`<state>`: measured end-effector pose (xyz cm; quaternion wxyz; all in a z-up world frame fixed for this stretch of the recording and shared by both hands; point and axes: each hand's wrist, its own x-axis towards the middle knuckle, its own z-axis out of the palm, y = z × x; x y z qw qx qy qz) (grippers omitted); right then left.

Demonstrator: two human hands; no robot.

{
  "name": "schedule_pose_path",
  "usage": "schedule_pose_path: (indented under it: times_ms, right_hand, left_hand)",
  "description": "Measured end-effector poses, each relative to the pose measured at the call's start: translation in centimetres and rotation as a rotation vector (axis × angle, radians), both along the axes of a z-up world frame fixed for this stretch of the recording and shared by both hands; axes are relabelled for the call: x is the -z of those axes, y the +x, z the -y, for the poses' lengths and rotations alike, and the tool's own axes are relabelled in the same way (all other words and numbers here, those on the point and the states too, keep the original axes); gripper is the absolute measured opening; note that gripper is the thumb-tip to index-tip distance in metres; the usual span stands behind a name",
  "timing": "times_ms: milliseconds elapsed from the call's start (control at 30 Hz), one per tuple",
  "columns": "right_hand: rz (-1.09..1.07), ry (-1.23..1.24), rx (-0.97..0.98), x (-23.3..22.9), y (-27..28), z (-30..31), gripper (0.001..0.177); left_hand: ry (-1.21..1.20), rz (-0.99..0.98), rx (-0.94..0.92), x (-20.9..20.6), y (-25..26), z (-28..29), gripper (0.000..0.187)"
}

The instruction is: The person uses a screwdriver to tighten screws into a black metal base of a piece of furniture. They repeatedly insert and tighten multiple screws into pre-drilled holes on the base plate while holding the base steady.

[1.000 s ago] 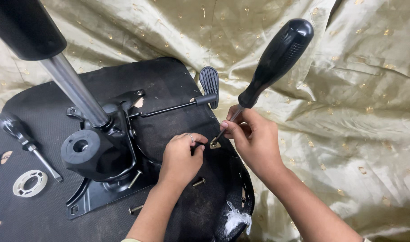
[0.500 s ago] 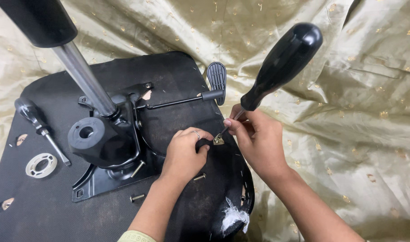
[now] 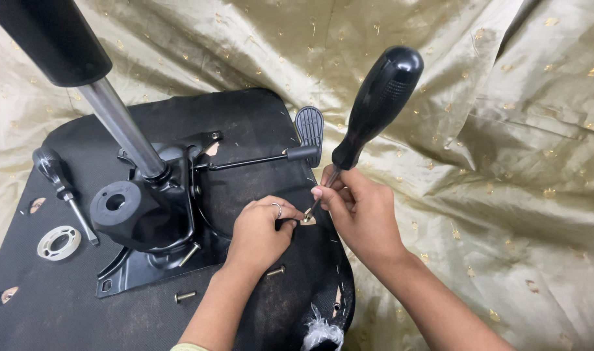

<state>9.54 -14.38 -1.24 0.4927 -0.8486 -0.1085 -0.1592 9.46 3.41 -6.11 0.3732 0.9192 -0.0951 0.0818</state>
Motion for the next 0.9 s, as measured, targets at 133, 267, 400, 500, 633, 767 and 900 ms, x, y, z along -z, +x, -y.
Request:
schedule_pose_path:
  times_ms: [133, 267, 400, 500, 633, 767, 900]
  right_hand:
    - [0.035, 0.067, -0.047, 0.2, 0.0, -0.1, 0.015]
    - [0.026, 0.017, -0.061, 0.2, 0.5, -0.1, 0.017]
    - [0.036, 0.014, -0.128, -0.1, 1.2, 0.0, 0.019]
    - [0.100, -0.044, -0.136, -0.4, 1.2, -0.3, 0.014]
    - [0.087, -0.061, -0.153, -0.5, 0.9, -0.7, 0.011]
    - [0.088, -0.073, -0.119, -0.4, 0.3, -1.0, 0.010]
    - [0.038, -0.036, -0.094, 0.0, 0.1, -0.8, 0.015]
  left_hand:
    - [-0.026, -0.078, 0.000, -0.1, 0.3, 0.1, 0.019]
    - [-0.254, -0.192, 0.056, -1.7, 1.4, -0.3, 0.049]
    - [-0.677, -0.120, 0.332, -4.9, 2.7, -0.2, 0.078]
    - [-0.743, -0.049, 0.404, -7.2, 2.9, 0.6, 0.062]
    - [-0.923, -0.064, 0.500, -9.4, 3.0, 1.7, 0.047]
    - [-0.910, -0.087, 0.464, -9.8, 2.9, 2.1, 0.041]
    - [-0.900, -0.075, 0.469, -9.9, 3.1, 2.9, 0.040]
